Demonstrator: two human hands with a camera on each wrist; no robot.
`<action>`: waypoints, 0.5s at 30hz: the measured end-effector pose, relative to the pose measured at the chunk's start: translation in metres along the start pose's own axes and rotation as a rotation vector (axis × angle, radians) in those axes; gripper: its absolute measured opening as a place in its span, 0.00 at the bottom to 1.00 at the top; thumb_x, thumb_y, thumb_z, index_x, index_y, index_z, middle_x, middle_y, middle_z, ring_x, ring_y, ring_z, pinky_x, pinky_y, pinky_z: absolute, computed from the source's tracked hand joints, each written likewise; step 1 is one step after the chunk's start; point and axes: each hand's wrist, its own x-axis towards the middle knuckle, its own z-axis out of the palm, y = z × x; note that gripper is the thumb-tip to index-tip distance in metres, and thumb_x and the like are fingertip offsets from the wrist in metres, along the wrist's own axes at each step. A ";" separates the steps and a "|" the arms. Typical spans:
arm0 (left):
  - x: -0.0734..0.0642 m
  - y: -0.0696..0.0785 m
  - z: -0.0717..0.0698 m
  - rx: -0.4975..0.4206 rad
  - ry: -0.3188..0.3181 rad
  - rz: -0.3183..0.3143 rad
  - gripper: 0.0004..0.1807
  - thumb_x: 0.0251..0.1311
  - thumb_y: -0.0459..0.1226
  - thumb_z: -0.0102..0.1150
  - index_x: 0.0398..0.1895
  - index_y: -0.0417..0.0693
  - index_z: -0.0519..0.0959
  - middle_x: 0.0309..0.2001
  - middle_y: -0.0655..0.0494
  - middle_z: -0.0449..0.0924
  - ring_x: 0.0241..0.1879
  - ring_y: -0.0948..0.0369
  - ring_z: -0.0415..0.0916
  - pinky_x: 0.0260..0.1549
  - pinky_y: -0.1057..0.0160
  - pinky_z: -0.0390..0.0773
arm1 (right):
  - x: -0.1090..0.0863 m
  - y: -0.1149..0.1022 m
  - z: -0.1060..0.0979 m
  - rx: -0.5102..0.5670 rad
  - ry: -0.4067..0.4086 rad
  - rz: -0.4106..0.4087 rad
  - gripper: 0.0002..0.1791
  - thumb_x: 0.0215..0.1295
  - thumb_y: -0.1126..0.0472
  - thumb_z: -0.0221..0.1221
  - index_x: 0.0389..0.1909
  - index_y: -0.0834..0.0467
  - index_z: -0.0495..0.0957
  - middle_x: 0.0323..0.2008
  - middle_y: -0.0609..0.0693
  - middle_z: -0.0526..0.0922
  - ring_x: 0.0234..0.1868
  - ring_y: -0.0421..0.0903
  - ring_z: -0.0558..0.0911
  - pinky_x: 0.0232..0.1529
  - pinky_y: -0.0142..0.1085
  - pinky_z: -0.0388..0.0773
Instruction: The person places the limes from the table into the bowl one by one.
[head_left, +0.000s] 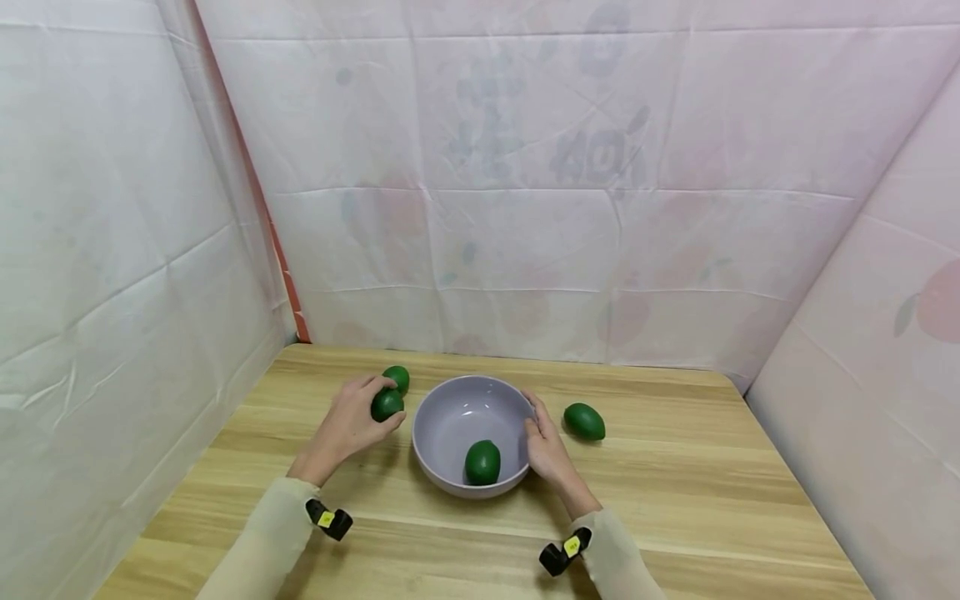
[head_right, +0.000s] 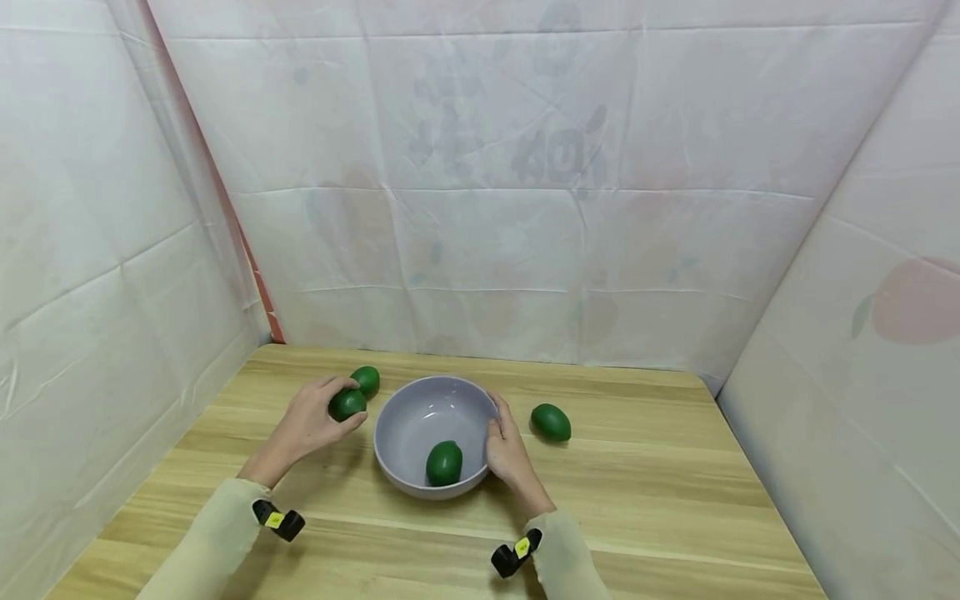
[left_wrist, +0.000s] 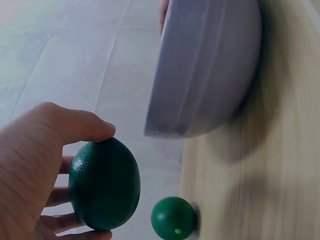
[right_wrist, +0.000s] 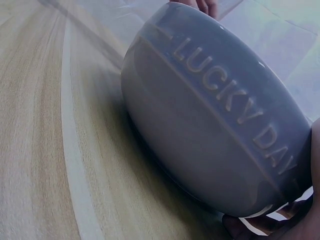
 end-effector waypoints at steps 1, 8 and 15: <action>0.001 0.002 0.000 -0.002 0.003 0.006 0.24 0.51 0.45 0.76 0.51 0.46 0.82 0.49 0.47 0.84 0.48 0.48 0.81 0.40 0.49 0.83 | 0.000 0.000 0.000 -0.003 -0.001 -0.002 0.29 0.81 0.66 0.33 0.80 0.57 0.52 0.80 0.61 0.53 0.82 0.63 0.50 0.79 0.60 0.47; 0.007 0.019 -0.004 -0.023 -0.015 0.030 0.25 0.50 0.44 0.77 0.51 0.49 0.83 0.53 0.46 0.82 0.53 0.47 0.79 0.44 0.47 0.84 | 0.001 -0.002 -0.001 -0.008 -0.003 0.007 0.29 0.81 0.65 0.33 0.80 0.55 0.52 0.81 0.60 0.53 0.82 0.62 0.50 0.79 0.60 0.47; 0.011 0.027 -0.002 0.000 -0.054 0.073 0.26 0.52 0.46 0.76 0.54 0.50 0.83 0.56 0.46 0.82 0.53 0.48 0.78 0.46 0.48 0.83 | 0.001 0.000 0.000 -0.016 -0.004 0.006 0.28 0.81 0.65 0.34 0.80 0.55 0.53 0.81 0.60 0.53 0.82 0.62 0.49 0.79 0.60 0.47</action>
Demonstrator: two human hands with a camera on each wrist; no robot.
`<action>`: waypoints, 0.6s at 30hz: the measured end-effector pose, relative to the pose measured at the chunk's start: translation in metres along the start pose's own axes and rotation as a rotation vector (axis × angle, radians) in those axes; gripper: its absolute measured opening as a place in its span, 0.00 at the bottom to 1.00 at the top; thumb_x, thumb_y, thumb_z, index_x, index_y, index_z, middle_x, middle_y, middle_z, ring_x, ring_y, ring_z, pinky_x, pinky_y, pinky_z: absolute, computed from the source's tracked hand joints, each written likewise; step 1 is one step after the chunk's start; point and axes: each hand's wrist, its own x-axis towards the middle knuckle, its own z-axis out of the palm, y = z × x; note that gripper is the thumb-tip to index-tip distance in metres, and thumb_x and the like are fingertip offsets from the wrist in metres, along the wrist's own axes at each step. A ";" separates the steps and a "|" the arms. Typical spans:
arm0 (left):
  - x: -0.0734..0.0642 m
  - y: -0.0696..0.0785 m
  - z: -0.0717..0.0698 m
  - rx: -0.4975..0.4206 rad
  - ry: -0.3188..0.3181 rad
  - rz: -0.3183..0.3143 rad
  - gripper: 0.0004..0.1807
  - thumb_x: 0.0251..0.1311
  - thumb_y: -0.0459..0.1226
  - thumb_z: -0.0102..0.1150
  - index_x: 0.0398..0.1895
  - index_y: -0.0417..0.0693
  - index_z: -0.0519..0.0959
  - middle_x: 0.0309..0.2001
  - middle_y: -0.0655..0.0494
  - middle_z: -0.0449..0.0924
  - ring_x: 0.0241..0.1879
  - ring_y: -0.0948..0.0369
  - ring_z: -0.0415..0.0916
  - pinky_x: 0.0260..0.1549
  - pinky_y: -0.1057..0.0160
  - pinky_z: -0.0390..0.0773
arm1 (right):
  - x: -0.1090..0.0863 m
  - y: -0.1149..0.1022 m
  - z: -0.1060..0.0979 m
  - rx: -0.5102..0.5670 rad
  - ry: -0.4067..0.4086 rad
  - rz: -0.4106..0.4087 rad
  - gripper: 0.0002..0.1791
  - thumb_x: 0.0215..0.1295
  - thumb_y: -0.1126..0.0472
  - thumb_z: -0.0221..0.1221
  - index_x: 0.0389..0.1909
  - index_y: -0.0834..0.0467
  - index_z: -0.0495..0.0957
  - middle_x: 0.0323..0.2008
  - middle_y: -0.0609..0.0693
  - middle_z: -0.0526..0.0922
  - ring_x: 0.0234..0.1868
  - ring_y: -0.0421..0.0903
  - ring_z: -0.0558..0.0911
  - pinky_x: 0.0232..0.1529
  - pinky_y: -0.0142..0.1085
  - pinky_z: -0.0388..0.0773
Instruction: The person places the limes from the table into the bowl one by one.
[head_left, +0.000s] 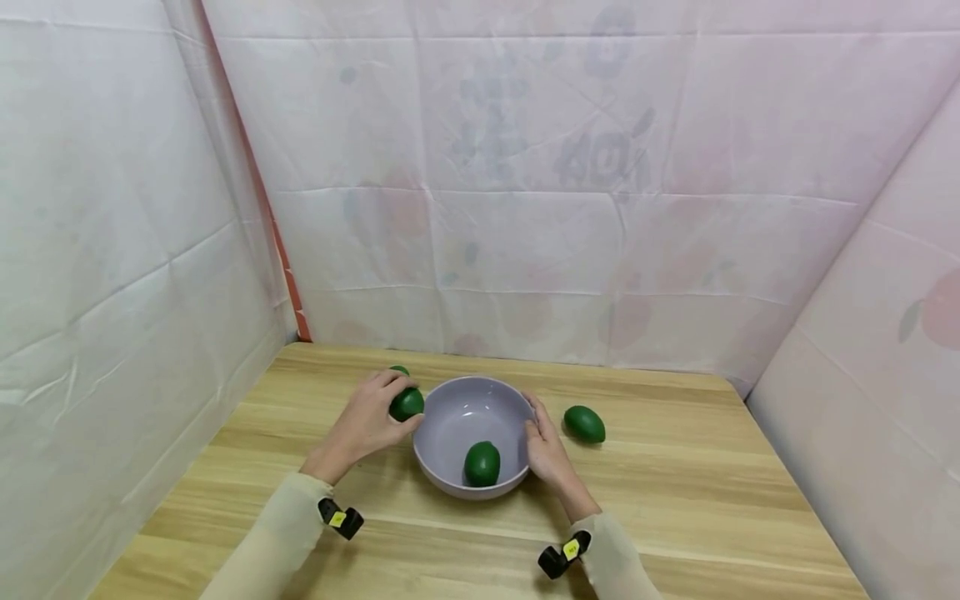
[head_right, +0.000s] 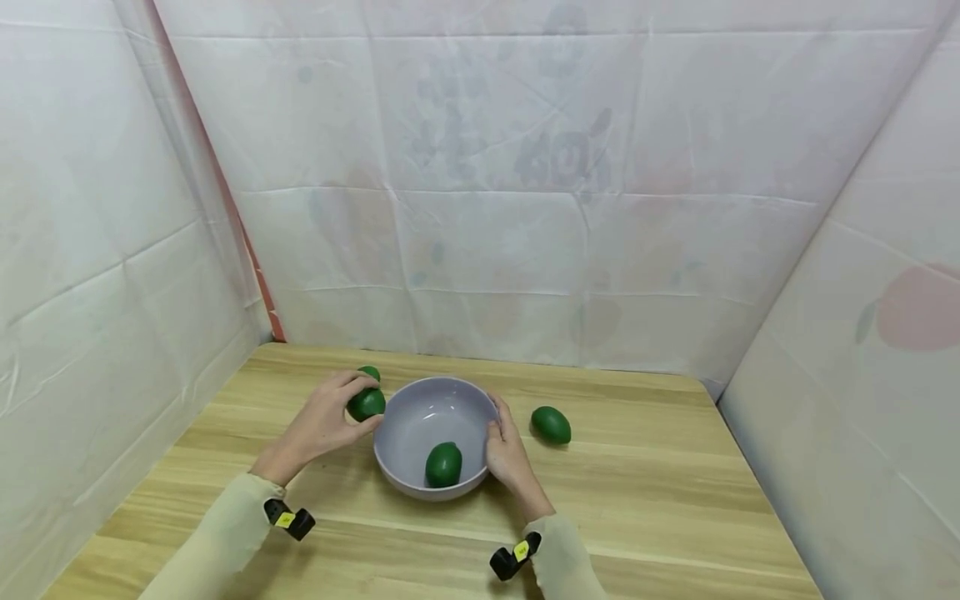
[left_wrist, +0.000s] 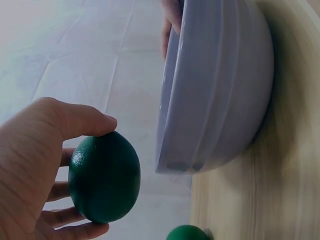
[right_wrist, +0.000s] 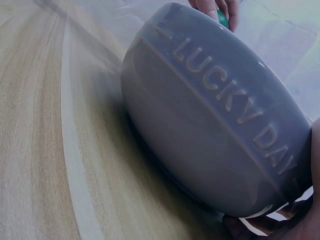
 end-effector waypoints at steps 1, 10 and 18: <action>0.001 0.001 0.000 0.004 -0.006 0.007 0.26 0.52 0.47 0.76 0.54 0.50 0.83 0.55 0.47 0.82 0.53 0.49 0.77 0.46 0.49 0.83 | 0.000 0.000 0.000 0.000 0.000 0.000 0.28 0.81 0.65 0.34 0.80 0.55 0.53 0.81 0.60 0.53 0.82 0.62 0.49 0.79 0.60 0.47; 0.006 0.010 0.004 -0.008 -0.040 0.062 0.25 0.53 0.49 0.75 0.52 0.51 0.83 0.53 0.50 0.82 0.52 0.52 0.77 0.46 0.53 0.83 | 0.000 0.000 0.000 0.004 -0.002 -0.004 0.29 0.81 0.65 0.34 0.80 0.55 0.52 0.81 0.60 0.53 0.82 0.62 0.50 0.79 0.60 0.47; 0.006 0.018 0.009 -0.026 -0.100 0.096 0.25 0.53 0.47 0.74 0.53 0.51 0.83 0.53 0.52 0.82 0.50 0.55 0.78 0.45 0.53 0.81 | 0.001 0.001 0.001 0.005 0.000 -0.013 0.29 0.81 0.66 0.33 0.80 0.56 0.52 0.81 0.60 0.52 0.82 0.62 0.49 0.80 0.59 0.47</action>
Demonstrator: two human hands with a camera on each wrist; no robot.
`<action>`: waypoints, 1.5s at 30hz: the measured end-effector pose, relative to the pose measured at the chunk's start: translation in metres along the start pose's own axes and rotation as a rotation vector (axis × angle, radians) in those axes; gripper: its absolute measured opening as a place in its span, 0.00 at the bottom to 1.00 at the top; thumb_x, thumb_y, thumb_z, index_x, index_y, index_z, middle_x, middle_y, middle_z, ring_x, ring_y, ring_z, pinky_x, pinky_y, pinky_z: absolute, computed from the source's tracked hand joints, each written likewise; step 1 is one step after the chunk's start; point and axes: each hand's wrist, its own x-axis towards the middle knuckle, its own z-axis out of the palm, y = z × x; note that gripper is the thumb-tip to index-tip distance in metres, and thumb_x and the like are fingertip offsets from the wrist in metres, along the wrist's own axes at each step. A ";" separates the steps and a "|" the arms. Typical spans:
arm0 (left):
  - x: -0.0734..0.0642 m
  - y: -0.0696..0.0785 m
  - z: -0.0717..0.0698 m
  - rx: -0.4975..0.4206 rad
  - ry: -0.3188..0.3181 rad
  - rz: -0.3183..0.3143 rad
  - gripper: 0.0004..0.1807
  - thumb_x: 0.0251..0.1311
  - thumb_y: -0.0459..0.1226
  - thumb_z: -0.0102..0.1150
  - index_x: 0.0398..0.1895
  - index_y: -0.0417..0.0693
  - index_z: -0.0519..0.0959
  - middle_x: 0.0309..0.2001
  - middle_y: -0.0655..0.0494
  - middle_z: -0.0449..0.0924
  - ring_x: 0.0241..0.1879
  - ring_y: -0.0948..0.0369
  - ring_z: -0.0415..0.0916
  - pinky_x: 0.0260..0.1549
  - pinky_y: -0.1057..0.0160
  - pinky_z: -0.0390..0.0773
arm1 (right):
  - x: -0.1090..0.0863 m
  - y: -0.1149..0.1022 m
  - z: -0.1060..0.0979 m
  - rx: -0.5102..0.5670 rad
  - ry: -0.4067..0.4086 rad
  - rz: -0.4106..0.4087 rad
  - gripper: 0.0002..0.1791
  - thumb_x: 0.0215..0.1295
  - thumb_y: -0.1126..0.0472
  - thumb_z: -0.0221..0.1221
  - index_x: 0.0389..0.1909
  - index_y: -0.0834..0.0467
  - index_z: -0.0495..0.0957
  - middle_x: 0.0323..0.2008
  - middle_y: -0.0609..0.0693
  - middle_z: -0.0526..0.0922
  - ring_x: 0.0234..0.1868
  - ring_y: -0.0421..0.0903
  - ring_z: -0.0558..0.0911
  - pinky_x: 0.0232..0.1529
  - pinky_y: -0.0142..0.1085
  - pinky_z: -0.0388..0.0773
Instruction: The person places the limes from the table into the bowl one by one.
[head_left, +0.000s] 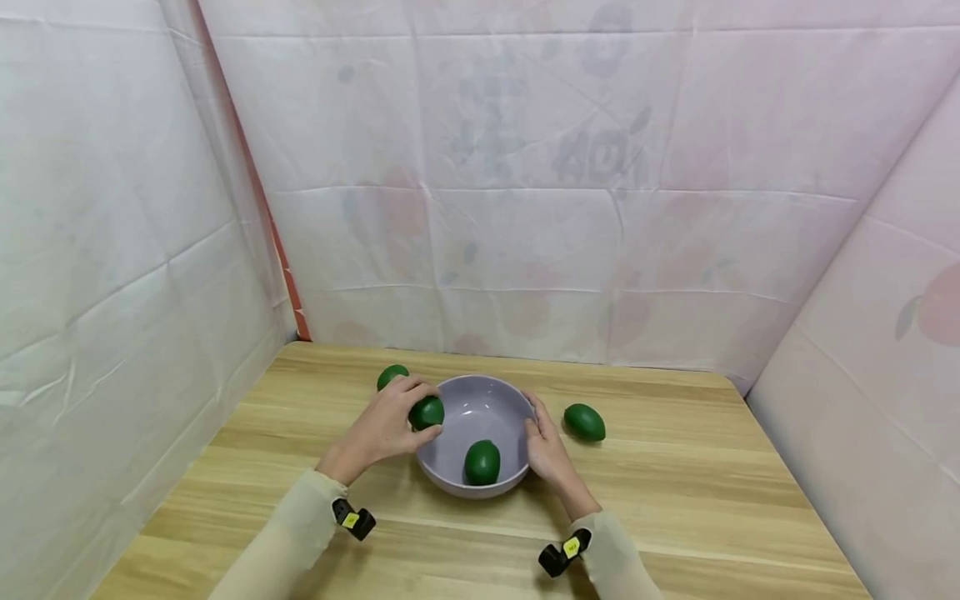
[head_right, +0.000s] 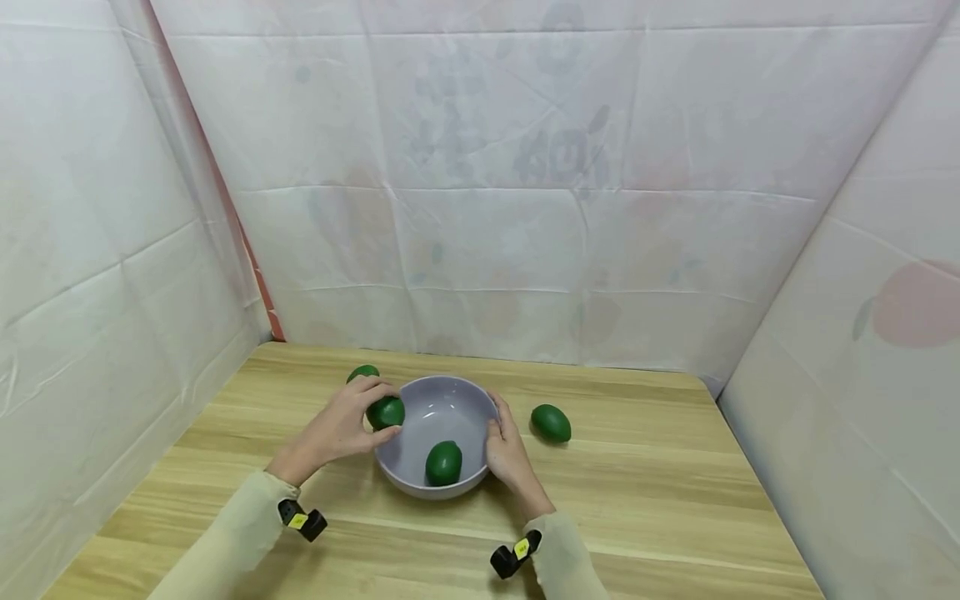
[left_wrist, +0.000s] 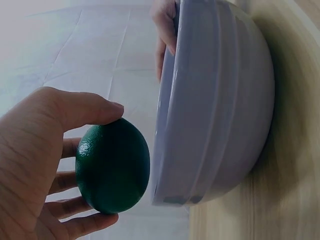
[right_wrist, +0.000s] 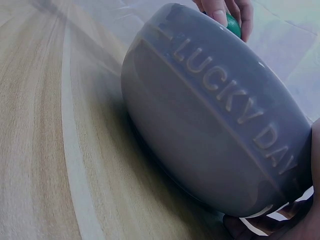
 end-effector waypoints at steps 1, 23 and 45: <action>0.000 0.001 0.001 -0.006 -0.011 0.005 0.24 0.53 0.47 0.74 0.53 0.50 0.83 0.53 0.53 0.82 0.51 0.55 0.78 0.47 0.52 0.81 | 0.000 0.000 0.000 -0.001 0.000 0.000 0.29 0.81 0.66 0.33 0.80 0.56 0.52 0.81 0.60 0.52 0.82 0.62 0.49 0.80 0.59 0.47; 0.001 0.009 0.021 -0.032 -0.218 0.053 0.25 0.54 0.46 0.74 0.54 0.48 0.82 0.57 0.50 0.82 0.60 0.50 0.76 0.59 0.47 0.78 | 0.001 -0.001 0.000 0.003 0.005 -0.004 0.29 0.80 0.66 0.33 0.80 0.57 0.52 0.80 0.60 0.54 0.82 0.61 0.50 0.80 0.59 0.47; 0.002 0.016 0.030 0.015 -0.383 0.015 0.22 0.54 0.47 0.69 0.52 0.52 0.82 0.57 0.53 0.81 0.56 0.56 0.75 0.56 0.53 0.80 | 0.002 0.001 0.000 0.011 -0.001 0.000 0.29 0.81 0.66 0.34 0.80 0.54 0.52 0.81 0.59 0.53 0.82 0.61 0.50 0.80 0.59 0.47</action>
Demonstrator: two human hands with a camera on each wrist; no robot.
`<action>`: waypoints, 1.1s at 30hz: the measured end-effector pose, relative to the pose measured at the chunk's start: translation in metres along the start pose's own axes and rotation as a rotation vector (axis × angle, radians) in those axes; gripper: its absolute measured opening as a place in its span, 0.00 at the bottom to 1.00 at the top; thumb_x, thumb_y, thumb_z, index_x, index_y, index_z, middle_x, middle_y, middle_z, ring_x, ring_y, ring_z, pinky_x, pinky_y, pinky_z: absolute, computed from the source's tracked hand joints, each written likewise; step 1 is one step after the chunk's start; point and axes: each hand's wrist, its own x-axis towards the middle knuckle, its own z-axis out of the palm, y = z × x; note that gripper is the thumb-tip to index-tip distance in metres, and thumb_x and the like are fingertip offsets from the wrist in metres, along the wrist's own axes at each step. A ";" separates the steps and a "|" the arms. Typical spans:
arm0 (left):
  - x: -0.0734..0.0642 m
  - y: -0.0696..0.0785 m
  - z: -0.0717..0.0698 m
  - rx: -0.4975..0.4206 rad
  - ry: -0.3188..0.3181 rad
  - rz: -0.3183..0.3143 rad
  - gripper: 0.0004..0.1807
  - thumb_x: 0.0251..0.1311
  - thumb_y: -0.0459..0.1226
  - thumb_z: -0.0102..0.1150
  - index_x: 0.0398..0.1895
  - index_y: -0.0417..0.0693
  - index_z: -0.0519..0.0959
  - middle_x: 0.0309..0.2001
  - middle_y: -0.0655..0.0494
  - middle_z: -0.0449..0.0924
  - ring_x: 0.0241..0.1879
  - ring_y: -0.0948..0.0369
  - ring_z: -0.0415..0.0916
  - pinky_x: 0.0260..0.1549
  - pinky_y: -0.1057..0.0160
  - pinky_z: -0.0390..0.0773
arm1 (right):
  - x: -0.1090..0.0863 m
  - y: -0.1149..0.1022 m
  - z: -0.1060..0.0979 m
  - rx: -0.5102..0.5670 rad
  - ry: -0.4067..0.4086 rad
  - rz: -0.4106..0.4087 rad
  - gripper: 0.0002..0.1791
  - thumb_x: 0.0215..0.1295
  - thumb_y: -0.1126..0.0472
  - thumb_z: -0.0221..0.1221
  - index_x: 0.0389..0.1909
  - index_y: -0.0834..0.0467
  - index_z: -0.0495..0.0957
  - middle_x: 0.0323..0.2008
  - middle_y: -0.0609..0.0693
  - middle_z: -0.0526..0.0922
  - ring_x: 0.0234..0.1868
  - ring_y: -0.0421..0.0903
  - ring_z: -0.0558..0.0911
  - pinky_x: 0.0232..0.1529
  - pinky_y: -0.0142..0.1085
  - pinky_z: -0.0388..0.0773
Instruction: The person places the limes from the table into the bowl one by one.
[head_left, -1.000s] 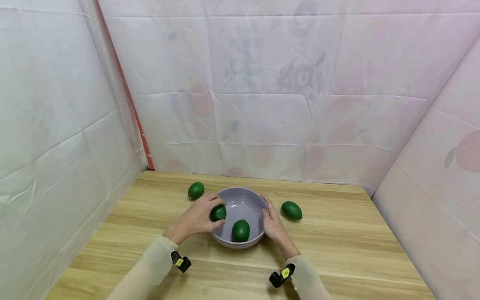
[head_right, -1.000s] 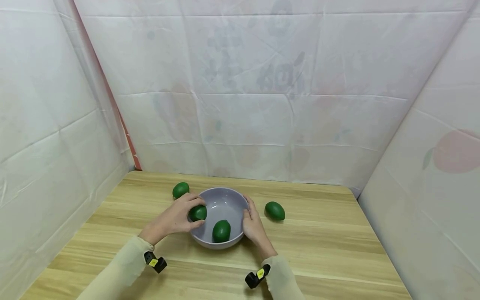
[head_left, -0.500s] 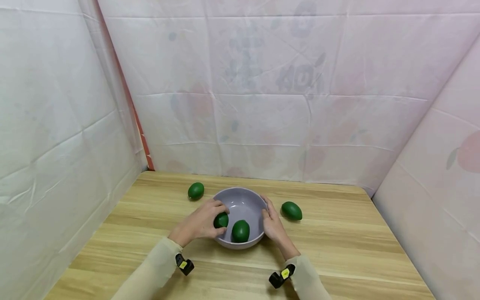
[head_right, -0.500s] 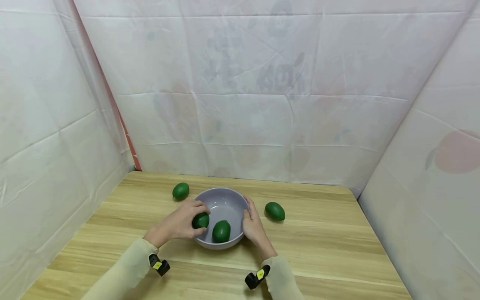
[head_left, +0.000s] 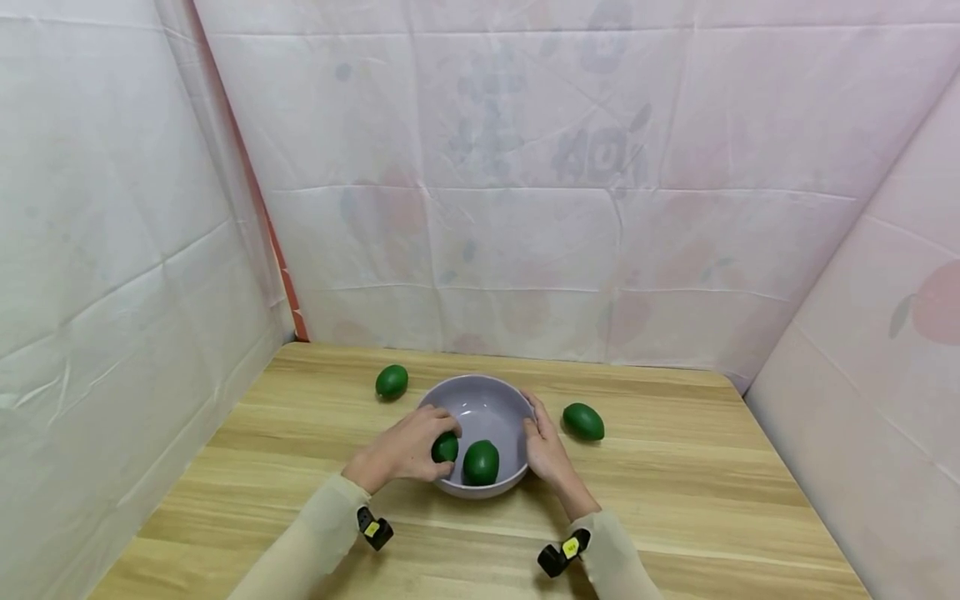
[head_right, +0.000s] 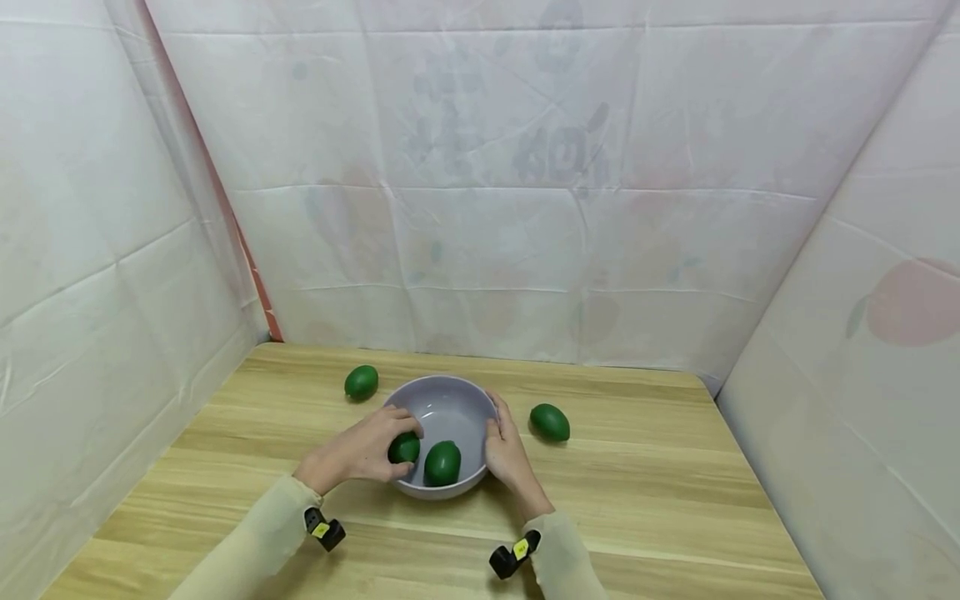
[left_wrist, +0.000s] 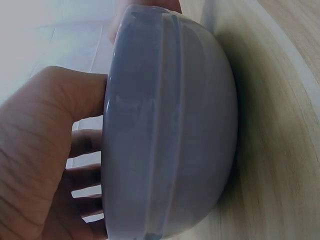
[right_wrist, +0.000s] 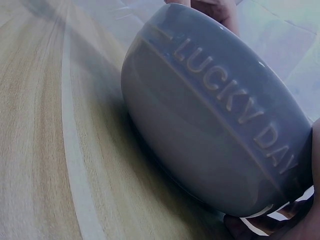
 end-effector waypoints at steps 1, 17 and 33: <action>0.000 0.000 0.000 -0.005 -0.005 0.000 0.22 0.54 0.47 0.69 0.52 0.52 0.82 0.57 0.53 0.81 0.56 0.56 0.75 0.56 0.53 0.80 | 0.000 0.000 0.000 0.001 -0.001 -0.001 0.29 0.81 0.66 0.34 0.80 0.54 0.52 0.81 0.59 0.53 0.82 0.61 0.50 0.80 0.59 0.47; 0.004 -0.001 0.002 -0.032 -0.018 0.012 0.16 0.54 0.43 0.67 0.47 0.53 0.83 0.51 0.57 0.83 0.51 0.60 0.76 0.54 0.56 0.80 | 0.000 -0.001 -0.001 0.018 -0.004 0.001 0.29 0.81 0.66 0.34 0.80 0.53 0.53 0.81 0.60 0.53 0.82 0.62 0.50 0.80 0.60 0.47; 0.001 -0.003 0.004 -0.020 0.004 -0.003 0.16 0.58 0.44 0.66 0.48 0.52 0.83 0.54 0.54 0.82 0.53 0.58 0.76 0.57 0.54 0.80 | -0.002 0.000 0.001 0.013 0.002 0.013 0.28 0.81 0.65 0.34 0.80 0.55 0.53 0.81 0.59 0.52 0.82 0.61 0.50 0.80 0.60 0.47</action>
